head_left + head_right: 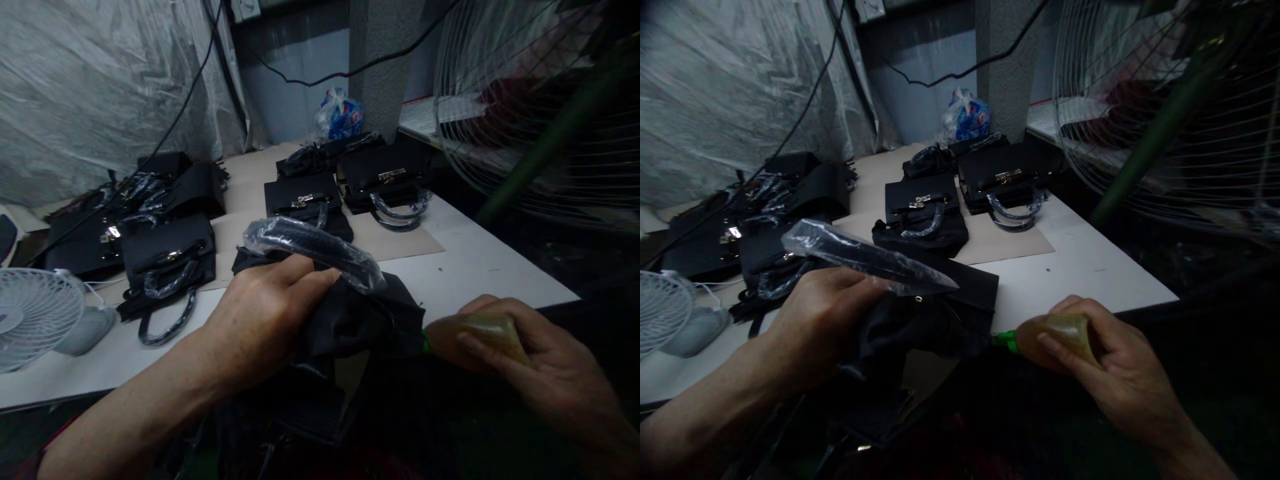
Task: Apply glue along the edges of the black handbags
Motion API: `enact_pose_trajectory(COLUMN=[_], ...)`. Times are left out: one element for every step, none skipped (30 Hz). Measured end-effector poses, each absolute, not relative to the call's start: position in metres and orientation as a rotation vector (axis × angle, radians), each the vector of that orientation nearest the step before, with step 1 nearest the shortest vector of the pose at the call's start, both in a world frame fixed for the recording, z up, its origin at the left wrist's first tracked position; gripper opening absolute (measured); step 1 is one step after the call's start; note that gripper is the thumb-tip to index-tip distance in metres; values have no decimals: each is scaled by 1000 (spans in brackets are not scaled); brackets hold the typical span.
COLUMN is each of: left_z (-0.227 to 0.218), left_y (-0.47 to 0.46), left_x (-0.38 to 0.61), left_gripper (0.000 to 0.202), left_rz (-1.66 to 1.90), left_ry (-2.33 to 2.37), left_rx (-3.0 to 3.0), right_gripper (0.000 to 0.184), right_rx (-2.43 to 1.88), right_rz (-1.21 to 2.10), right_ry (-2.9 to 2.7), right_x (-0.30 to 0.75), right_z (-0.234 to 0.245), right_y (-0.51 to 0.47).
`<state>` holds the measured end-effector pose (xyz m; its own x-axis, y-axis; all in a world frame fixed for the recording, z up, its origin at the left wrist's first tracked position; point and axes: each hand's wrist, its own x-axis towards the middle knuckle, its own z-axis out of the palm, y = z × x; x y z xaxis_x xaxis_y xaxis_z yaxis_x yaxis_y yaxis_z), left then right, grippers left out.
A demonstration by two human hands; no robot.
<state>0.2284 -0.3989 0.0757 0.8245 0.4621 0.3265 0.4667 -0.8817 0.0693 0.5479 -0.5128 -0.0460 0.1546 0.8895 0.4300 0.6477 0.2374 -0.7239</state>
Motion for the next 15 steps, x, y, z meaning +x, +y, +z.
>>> enact_pose_trajectory(left_z=[76, 77, 77, 76, 75, 74, 73, 71, 70, 69, 69, 68, 68, 69, 69], left_y=[-399, -399, -399, -399, -399, -399, -399, -399, -399, -400, -400, -400, -400, -401, -401], left_x=[229, 229, 228, 228, 227, 227, 226, 225, 224, 224, 223, 223, 223, 223, 223], left_gripper=[41, 42, 42, 41, 40, 38, 37, 36, 36, 36, 36, 37, 37, 38, 38], left_rz=[-522, -515, -514, -518, -522, -529, -540, -556, -574, -590, -594, -587, -575, -561, -555], left_ry=[-766, -770, -772, -772, -769, -770, -766, -759, -752, -744, -744, -747, -752, -764, -769], left_rx=[-2989, -2990, -2991, -2992, -2998, -3004, -3012, -3021, -3027, -3032, -3036, -3038, -3038, -3035, -3032], right_gripper=[27, 27, 27, 28, 30, 33, 36, 38, 39, 39, 39, 37, 35, 33, 32], right_rx=[-1496, -1515, -1536, -1555, -1565, -1569, -1571, -1578, -1587, -1597, -1602, -1598, -1581, -1557, -1533], right_rz=[292, 256, 229, 220, 234, 255, 266, 262, 244, 225, 214, 218, 244, 279, 310], right_ry=[-1554, -1540, -1533, -1532, -1540, -1541, -1524, -1492, -1450, -1410, -1385, -1379, -1394, -1424, -1460], right_x=[548, 548, 548, 549, 550, 551, 552, 552, 551, 550, 548, 545, 542, 539, 537], right_z=[-46, -47, -47, -47, -47, -46, -45, -44, -43, -43, -43, -42, -42, -42, -41], right_y=[-512, -512, -512, -512, -513, -514, -516, -518, -520, -523, -525, -526, -527, -527, -527])
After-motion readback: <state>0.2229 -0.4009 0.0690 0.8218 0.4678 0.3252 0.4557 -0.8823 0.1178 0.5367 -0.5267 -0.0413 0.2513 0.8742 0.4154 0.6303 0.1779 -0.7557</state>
